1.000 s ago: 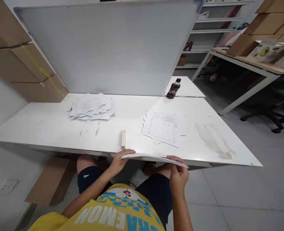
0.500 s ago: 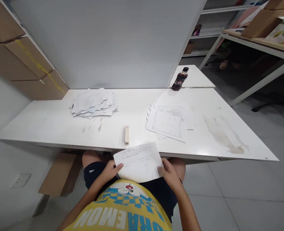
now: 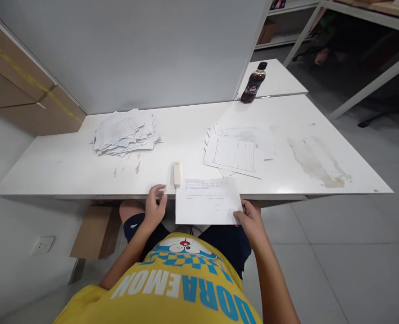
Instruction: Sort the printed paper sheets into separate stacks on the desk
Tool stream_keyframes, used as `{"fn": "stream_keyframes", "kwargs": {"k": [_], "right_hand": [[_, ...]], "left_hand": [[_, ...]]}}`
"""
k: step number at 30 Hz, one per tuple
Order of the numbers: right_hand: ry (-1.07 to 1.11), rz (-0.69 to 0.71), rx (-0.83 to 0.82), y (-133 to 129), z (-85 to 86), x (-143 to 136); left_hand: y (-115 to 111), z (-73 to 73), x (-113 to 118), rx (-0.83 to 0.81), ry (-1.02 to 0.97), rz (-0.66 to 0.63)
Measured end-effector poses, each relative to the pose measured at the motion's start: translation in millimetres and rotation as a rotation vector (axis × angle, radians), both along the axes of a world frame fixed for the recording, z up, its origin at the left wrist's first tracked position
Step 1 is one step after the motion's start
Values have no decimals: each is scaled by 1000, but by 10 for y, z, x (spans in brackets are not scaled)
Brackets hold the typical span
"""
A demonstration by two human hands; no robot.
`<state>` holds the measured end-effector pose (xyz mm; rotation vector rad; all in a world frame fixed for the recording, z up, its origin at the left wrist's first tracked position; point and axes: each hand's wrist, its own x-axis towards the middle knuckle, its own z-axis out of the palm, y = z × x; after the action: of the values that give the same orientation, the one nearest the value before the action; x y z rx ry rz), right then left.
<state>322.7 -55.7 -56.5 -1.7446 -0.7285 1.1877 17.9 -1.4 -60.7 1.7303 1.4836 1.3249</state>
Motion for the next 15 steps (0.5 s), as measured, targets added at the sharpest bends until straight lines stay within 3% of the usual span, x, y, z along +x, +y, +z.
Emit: {"fn": "stream_keyframes", "kwargs": {"k": [3,5,9,15], "right_hand": [[-28,8,-16,12,-46,-9],[-69,14,-19,13,-91,-10],[-260,34,51,-11,-160,-1],[-608,56,171,11,-143,-20]], "left_hand": [[138,116,99,78,356,-297],[188,119,200,86,496,-376],[186,6,333,90,609,-290],[186,-93,296,174,730,-243]]}}
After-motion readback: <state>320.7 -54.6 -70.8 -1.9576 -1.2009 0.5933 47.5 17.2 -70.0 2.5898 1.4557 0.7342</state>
